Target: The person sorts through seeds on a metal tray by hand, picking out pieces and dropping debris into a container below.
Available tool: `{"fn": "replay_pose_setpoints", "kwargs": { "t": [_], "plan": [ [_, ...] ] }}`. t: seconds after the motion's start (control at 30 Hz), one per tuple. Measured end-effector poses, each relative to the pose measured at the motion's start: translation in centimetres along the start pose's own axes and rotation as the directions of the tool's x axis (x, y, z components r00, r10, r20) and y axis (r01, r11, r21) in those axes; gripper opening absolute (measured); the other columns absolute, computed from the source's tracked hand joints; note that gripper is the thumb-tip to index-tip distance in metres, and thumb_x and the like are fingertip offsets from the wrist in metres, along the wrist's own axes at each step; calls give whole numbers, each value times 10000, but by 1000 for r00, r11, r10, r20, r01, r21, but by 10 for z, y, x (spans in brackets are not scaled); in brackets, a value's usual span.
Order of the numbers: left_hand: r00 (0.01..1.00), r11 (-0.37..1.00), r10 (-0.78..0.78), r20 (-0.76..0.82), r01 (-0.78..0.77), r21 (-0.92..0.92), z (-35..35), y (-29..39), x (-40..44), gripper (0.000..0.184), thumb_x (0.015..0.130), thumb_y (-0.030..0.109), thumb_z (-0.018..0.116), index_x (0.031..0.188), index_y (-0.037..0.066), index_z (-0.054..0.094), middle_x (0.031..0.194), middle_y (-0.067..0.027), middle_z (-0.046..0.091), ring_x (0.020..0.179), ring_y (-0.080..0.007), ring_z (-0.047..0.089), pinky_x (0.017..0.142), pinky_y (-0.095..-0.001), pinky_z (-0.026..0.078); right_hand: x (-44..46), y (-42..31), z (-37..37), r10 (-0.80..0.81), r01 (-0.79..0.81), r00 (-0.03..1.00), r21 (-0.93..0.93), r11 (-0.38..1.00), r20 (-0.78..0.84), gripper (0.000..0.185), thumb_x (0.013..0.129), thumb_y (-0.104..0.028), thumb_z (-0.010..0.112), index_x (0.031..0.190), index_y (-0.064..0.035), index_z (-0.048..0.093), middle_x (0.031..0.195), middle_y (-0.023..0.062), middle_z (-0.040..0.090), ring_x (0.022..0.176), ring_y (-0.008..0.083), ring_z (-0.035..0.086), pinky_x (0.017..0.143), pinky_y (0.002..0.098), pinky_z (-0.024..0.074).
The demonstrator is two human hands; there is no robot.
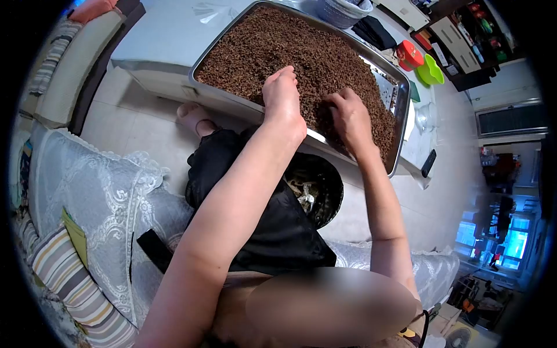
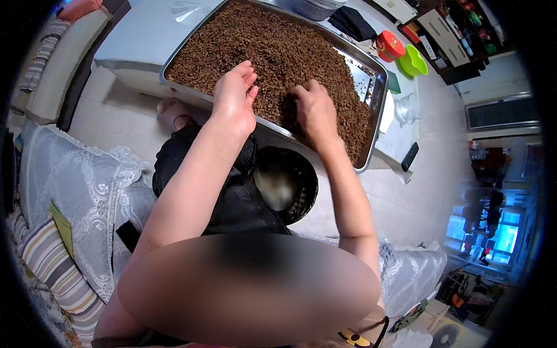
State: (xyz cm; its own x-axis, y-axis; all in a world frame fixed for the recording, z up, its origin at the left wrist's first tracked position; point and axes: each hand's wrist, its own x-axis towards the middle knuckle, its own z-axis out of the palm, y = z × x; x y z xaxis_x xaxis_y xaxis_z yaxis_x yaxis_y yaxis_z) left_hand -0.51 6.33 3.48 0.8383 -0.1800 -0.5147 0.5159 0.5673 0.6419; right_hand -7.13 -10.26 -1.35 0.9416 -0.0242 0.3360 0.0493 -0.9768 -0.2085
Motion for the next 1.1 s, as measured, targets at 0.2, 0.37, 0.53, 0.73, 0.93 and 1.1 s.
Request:
{"fn": "replay_pose_setpoints", "kwargs": {
  "t": [0.2, 0.37, 0.53, 0.73, 0.93, 1.1],
  "plan": [
    [999, 999, -23, 40, 22, 42, 10, -8, -3, 340, 944, 162, 540, 1260, 41, 579, 1202, -52, 567, 1124, -137, 519, 984, -310, 389, -29, 43, -41, 498, -544, 839, 379, 749, 219, 222, 929, -115, 644, 1140, -75, 697, 988, 92, 708, 788, 182, 709, 645, 319, 541],
    [997, 992, -70, 40, 66, 108, 14, -17, 0, 326, 943, 155, 537, 1247, 46, 588, 1199, -52, 573, 1102, -134, 528, 967, -305, 398, -34, 49, -61, 535, -555, 794, 702, 447, 288, 313, 1017, -177, 534, 1247, 30, 581, 970, 96, 699, 794, 159, 718, 527, 227, 518],
    [988, 978, -96, 121, 71, 194, 13, -26, 4, 341, 948, 151, 526, 1262, 30, 584, 1175, -58, 597, 1077, -135, 556, 954, -302, 420, -30, 43, -61, 559, -571, 764, 741, 352, 323, 292, 1007, -205, 561, 1198, 16, 577, 947, 66, 698, 768, 128, 700, 522, 211, 489],
    [922, 927, -186, 339, 50, 373, 19, -44, 9, 327, 955, 91, 518, 1259, -9, 587, 1116, -71, 652, 976, -137, 627, 856, -278, 490, -27, 48, -48, 561, -561, 744, 796, 227, 364, 287, 950, -173, 656, 1187, -22, 595, 893, 14, 678, 696, 71, 624, 514, 184, 413],
    [870, 840, -55, 491, -225, 494, 29, -83, 25, 315, 928, 155, 651, 1185, -26, 636, 1058, -85, 681, 930, -130, 640, 796, -278, 514, -23, 31, -44, 527, -492, 802, 813, 312, 283, 289, 934, -155, 675, 1179, -23, 600, 857, 6, 651, 725, 65, 601, 566, 194, 437],
    [827, 848, -181, 532, -143, 511, 29, -88, 41, 234, 922, 132, 668, 1095, -26, 660, 954, -71, 693, 828, -123, 662, 707, -236, 532, -21, 23, -39, 538, -459, 830, 726, 512, 145, 228, 934, -110, 660, 1122, -7, 584, 868, 17, 637, 717, 66, 584, 558, 198, 451]
  ]
}}
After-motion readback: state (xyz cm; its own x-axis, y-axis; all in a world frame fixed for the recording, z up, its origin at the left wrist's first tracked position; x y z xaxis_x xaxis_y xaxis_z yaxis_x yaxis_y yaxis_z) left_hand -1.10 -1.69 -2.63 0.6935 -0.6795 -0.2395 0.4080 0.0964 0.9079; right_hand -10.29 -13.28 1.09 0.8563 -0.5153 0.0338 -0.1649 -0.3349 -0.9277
